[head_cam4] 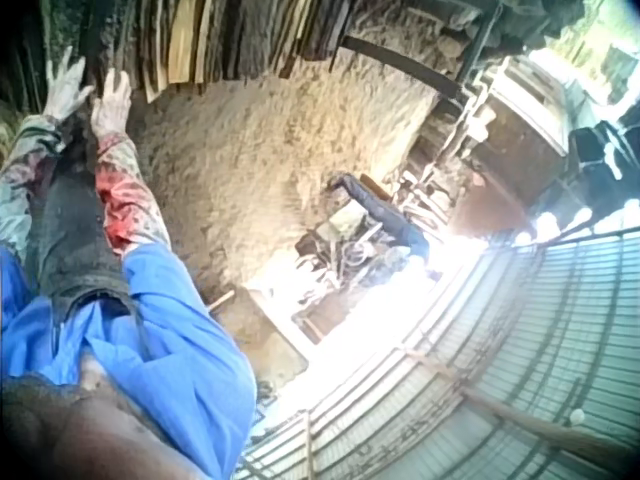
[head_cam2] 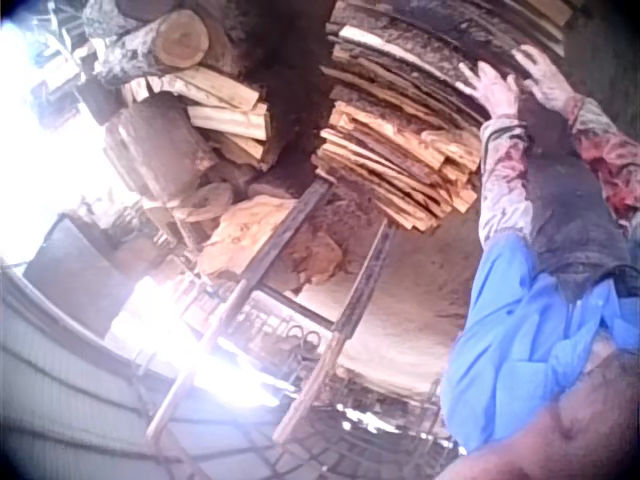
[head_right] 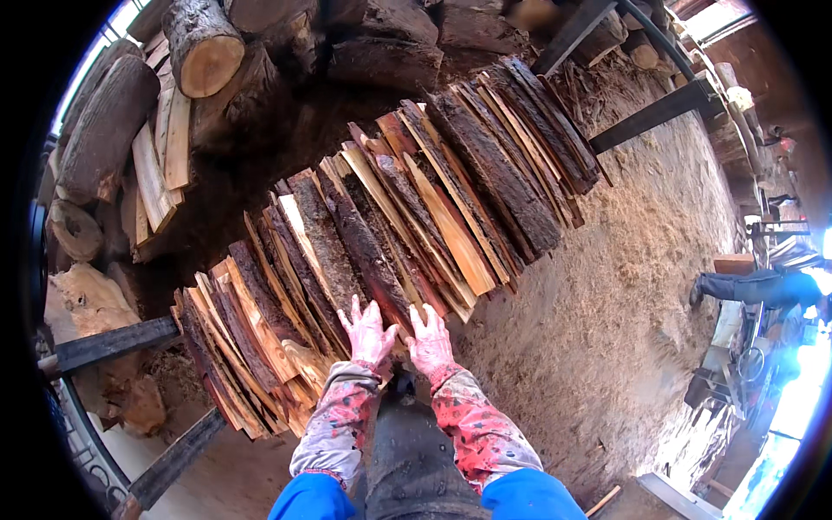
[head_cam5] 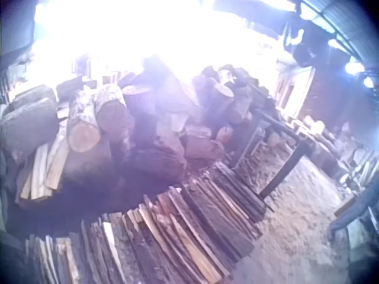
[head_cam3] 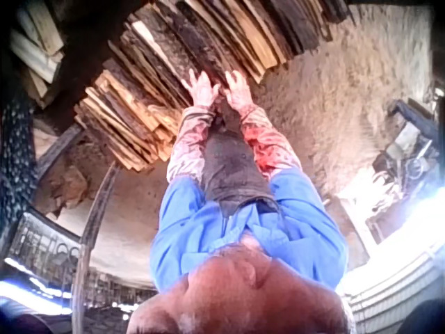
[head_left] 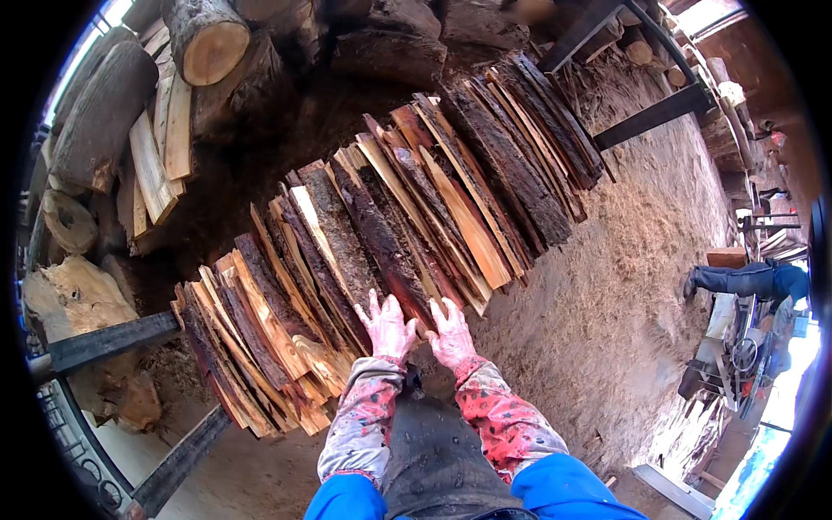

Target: The person picks up cut wooden planks from a green workbench and stacks them in a pile. The person repeatedly lifts planks and places them in a growing stack.

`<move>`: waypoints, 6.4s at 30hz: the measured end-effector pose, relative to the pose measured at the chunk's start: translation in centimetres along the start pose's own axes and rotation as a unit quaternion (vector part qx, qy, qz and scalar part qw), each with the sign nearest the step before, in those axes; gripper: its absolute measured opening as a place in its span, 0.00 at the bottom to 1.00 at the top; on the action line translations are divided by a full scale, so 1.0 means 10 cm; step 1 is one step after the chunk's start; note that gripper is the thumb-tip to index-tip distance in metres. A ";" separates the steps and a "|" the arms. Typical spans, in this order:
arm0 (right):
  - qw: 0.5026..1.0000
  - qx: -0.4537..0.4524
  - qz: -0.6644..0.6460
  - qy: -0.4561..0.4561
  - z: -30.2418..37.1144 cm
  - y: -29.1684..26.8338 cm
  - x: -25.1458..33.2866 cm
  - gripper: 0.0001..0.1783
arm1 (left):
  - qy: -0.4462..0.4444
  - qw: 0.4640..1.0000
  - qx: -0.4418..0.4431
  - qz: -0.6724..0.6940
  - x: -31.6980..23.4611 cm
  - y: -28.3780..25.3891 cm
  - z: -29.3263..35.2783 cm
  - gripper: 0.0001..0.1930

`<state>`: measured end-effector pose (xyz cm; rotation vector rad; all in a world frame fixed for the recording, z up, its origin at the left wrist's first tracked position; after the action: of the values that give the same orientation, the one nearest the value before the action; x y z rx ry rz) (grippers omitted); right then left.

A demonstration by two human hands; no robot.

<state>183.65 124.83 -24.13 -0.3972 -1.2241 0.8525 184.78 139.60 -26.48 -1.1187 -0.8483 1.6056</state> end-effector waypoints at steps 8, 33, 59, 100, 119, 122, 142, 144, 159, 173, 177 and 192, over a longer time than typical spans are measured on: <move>0.992 0.092 -0.077 0.039 1.06 -0.37 -0.66 0.29 | 0.034 0.989 -0.109 0.091 -0.13 -0.11 0.98 0.27; 0.806 -0.100 -0.332 0.480 6.02 -0.64 -3.53 0.26 | 0.223 0.925 0.304 0.052 -3.04 0.75 3.09 0.25; 0.472 -0.523 -0.530 0.472 6.88 -0.95 -3.73 0.26 | 0.491 0.754 0.375 -0.224 -6.21 2.48 2.48 0.21; -0.097 -0.756 -0.229 0.605 13.12 -0.75 -4.81 0.23 | 0.411 0.639 0.616 -0.209 -11.21 5.65 8.00 0.14; 0.192 -0.344 -0.238 0.888 17.06 -0.18 -4.88 0.37 | 0.350 0.599 0.592 -0.409 -11.05 6.75 10.27 0.34; 0.054 -0.489 -0.199 0.848 17.03 -0.51 -4.72 0.39 | 0.359 0.584 0.594 -0.421 -11.32 7.00 10.65 0.34; -0.449 -0.450 -0.288 0.716 16.37 -0.18 -4.52 0.57 | 0.482 0.525 0.574 -0.402 -13.73 8.84 13.38 0.33; -0.470 -0.445 -0.300 0.701 16.39 -0.23 -4.47 0.58 | 0.473 0.519 0.579 -0.414 -13.63 8.94 13.49 0.32; -0.490 -0.651 -0.155 0.559 16.45 0.17 -4.13 0.46 | 0.782 -0.038 0.450 -0.430 -12.36 8.52 14.18 0.09; -0.507 -0.486 -0.198 0.684 17.45 0.08 -4.58 0.59 | 0.533 0.321 0.555 -0.552 -11.85 8.15 15.14 0.14; -0.510 -0.544 -0.137 0.652 17.33 -0.02 -4.38 0.54 | 0.417 0.273 0.632 -0.593 -12.23 8.80 14.92 0.12; -0.527 -0.824 0.149 -0.145 16.93 -0.86 -5.39 0.32 | 0.529 0.267 0.559 -0.580 -12.45 9.18 15.42 0.15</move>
<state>24.10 50.29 1.27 1.1804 0.2323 1.1892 24.24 -8.47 -24.10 0.0014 0.5380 -0.3091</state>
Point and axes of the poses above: each hand's wrist, its own z-axis away from the middle knuckle, its own y-axis out of the palm, x = y × z, the point moved 3 cm from there along -z, towards the middle knuckle, and after that the axes turned 12 degrees about -z, right-handed, at the moved point
